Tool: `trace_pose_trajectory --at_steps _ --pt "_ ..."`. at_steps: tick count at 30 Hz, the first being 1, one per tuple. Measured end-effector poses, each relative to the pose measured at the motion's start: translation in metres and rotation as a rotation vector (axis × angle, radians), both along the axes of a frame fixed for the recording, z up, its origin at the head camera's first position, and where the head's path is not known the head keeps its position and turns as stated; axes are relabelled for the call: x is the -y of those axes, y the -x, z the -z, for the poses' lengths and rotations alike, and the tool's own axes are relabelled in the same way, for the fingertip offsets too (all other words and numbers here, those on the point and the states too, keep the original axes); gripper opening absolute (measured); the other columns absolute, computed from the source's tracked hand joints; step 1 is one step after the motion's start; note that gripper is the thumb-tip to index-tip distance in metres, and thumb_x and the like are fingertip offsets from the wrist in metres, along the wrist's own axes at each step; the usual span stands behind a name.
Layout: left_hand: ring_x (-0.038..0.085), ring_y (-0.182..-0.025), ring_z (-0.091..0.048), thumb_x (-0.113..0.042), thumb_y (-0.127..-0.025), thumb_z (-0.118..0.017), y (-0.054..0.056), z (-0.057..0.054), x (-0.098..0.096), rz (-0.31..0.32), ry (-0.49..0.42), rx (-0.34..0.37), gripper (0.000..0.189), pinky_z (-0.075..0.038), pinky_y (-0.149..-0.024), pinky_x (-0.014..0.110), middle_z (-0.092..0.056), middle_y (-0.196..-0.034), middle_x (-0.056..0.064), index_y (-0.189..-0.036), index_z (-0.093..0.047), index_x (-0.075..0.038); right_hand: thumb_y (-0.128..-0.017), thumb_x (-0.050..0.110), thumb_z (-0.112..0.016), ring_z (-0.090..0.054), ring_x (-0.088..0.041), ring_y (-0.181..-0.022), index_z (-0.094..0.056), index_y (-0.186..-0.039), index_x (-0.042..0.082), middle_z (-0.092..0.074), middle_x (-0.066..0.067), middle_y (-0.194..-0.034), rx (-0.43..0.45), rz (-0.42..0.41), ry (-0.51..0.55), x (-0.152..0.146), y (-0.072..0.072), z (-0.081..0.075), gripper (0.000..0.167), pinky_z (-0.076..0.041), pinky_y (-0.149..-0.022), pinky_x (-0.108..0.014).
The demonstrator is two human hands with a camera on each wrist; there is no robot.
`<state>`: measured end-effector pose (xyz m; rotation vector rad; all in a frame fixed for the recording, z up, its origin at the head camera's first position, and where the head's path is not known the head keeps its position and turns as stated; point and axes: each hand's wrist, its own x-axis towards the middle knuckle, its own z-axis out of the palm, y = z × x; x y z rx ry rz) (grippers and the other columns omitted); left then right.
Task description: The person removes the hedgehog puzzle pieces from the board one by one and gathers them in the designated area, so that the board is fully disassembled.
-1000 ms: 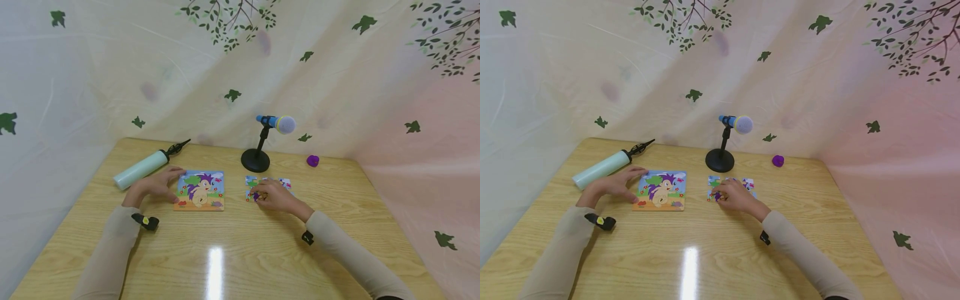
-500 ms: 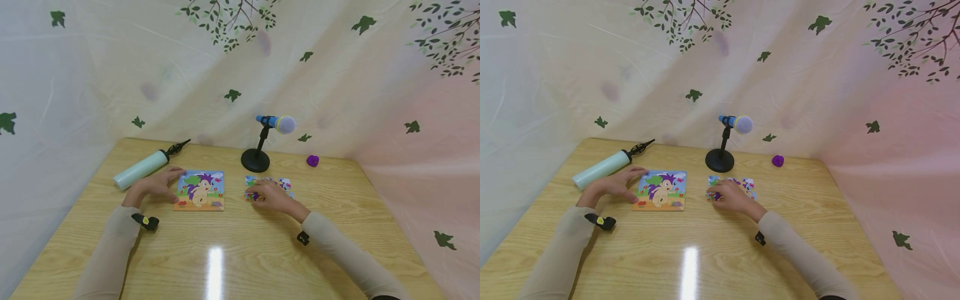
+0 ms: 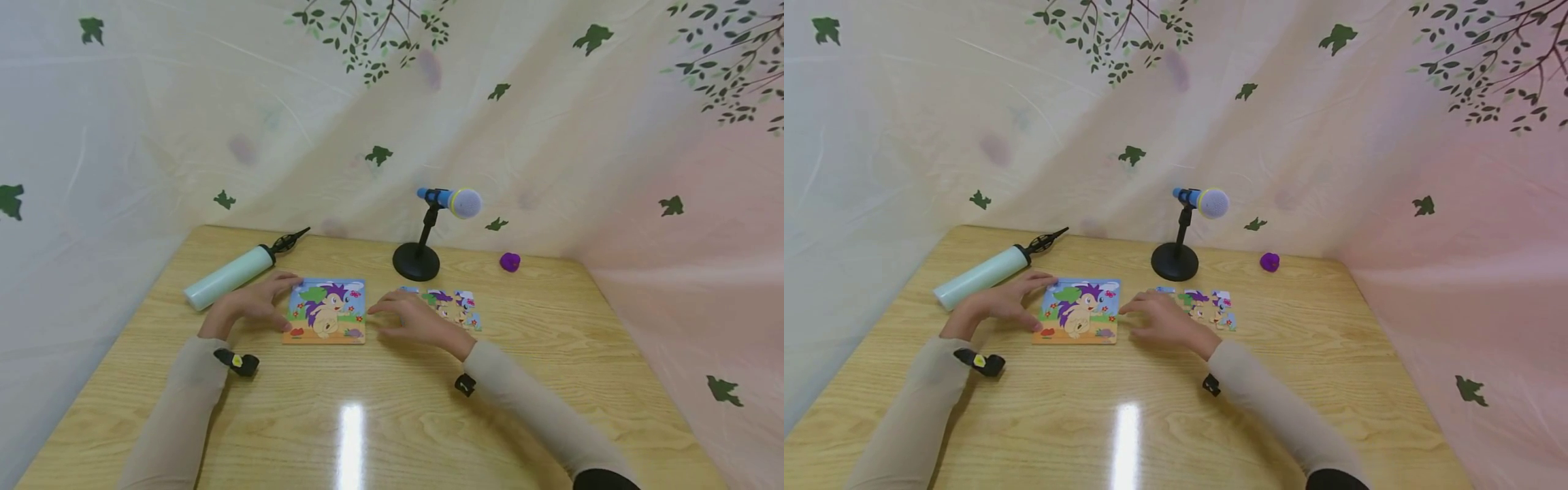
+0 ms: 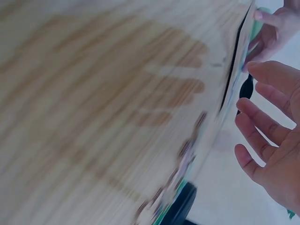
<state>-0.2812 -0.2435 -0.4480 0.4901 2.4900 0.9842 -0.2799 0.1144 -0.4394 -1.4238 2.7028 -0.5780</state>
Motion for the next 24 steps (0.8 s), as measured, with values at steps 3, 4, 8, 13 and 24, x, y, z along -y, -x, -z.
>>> trace_pose_trajectory --at_steps 3,4,8,13,24 --pt "0.054 -0.151 -0.012 -0.019 -0.077 -0.086 0.0 0.0 0.0 0.0 -0.003 0.002 0.104 -0.017 -0.119 0.073 -0.012 -0.165 0.024 -0.161 -0.026 -0.005 -0.091 0.017 -0.076 -0.062 -0.024 -0.117 -0.071 -0.126 0.01 -0.071 -0.006 -0.122 0.018 -0.02 -0.001 0.012 0.001 0.0 0.035 -0.047 -0.111 -0.047" --pt "0.054 -0.151 -0.012 -0.019 -0.077 -0.086 0.0 0.0 0.0 0.0 -0.004 0.001 0.104 -0.017 -0.12 0.073 -0.012 -0.165 0.024 -0.161 -0.026 -0.005 -0.092 0.017 -0.075 -0.061 -0.024 -0.118 -0.071 -0.126 0.01 -0.071 -0.006 -0.123 0.026 -0.026 -0.002 0.015 0.001 0.001 0.036 -0.048 -0.109 -0.046" --pt "0.054 -0.151 -0.012 -0.018 -0.077 -0.086 0.0 0.0 0.001 0.002 -0.007 -0.001 0.105 -0.017 -0.12 0.073 -0.012 -0.165 0.024 -0.161 -0.026 -0.004 -0.093 0.023 -0.075 -0.061 -0.022 -0.117 -0.07 -0.129 0.012 -0.071 -0.004 -0.125 0.041 -0.042 -0.029 0.029 0.002 0.001 0.038 -0.05 -0.104 -0.042" --pt "0.054 -0.151 -0.012 -0.017 -0.076 -0.086 0.0 0.0 0.001 0.002 -0.015 0.003 0.105 -0.017 -0.119 0.074 -0.012 -0.165 0.024 -0.161 -0.025 -0.004 -0.093 0.031 -0.075 -0.061 -0.021 -0.116 -0.068 -0.131 0.014 -0.07 -0.003 -0.127 0.067 -0.042 -0.093 0.043 0.003 0.0 0.043 -0.05 -0.102 -0.041" --pt "0.053 -0.151 -0.012 -0.02 -0.076 -0.087 0.001 0.0 0.001 0.005 0.002 0.001 0.106 -0.017 -0.119 0.073 -0.011 -0.166 0.023 -0.161 -0.025 -0.006 -0.092 0.031 -0.077 -0.059 -0.018 -0.113 -0.069 -0.131 0.017 -0.07 -0.001 -0.125 0.097 -0.045 -0.185 0.058 0.008 0.0 0.043 -0.05 -0.099 -0.036"
